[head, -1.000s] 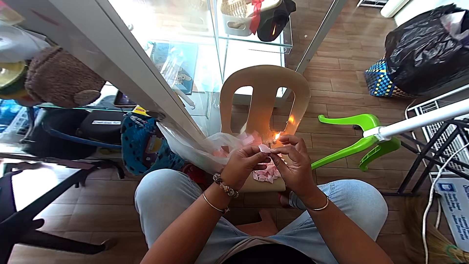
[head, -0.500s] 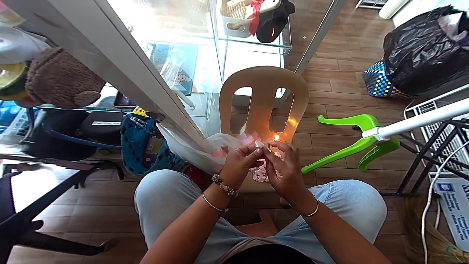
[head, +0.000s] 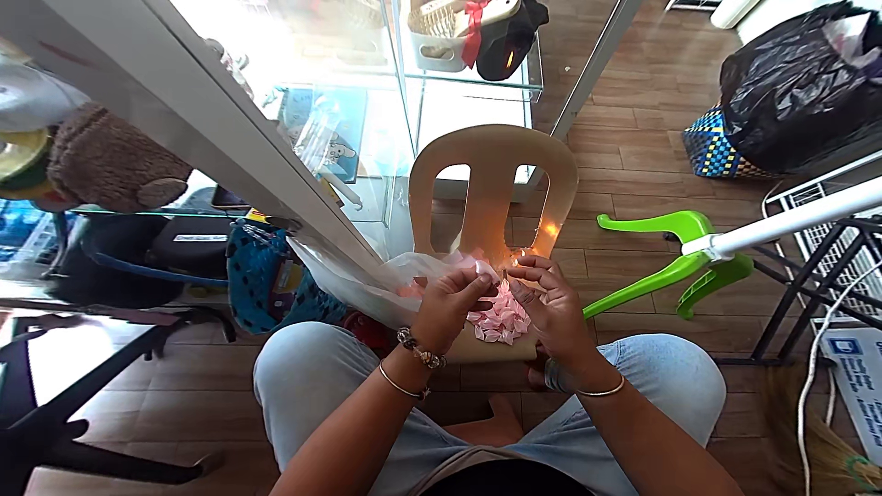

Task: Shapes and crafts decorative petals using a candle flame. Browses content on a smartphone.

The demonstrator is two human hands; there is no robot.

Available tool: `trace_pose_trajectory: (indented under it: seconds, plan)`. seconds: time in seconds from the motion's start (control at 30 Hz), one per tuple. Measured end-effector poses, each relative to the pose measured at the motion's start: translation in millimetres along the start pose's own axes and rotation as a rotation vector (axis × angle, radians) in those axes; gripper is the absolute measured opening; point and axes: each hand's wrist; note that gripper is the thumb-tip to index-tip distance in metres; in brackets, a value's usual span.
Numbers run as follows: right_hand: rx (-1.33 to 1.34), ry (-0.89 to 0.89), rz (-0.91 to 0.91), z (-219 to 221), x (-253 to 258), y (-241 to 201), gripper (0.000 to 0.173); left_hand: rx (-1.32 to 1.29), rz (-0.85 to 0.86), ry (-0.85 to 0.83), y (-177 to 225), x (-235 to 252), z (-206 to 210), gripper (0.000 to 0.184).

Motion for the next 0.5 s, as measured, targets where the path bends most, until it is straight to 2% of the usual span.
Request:
trace_pose_trajectory:
  seconds: [0.1,0.33,0.5]
  plan:
    - [0.147,-0.054,0.158,-0.9,1.6,-1.0,0.018,0.082,0.066,-0.049,-3.2,-1.5,0.3,0.006]
    - [0.316,-0.092,0.284,-2.1,3.9,-0.9,0.004,0.253,0.230,-0.151,-12.7,0.7,-6.7,0.004]
    - [0.583,-0.227,0.538,-8.2,5.9,-14.2,0.013,0.368,0.393,-0.177,-13.8,0.5,-9.5,0.004]
Point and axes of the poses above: each hand's wrist, its own x-axis towards the middle knuckle, its own z-axis out of the palm, y = z × x, and after that the axes turned 7 degrees about -x, right-handed
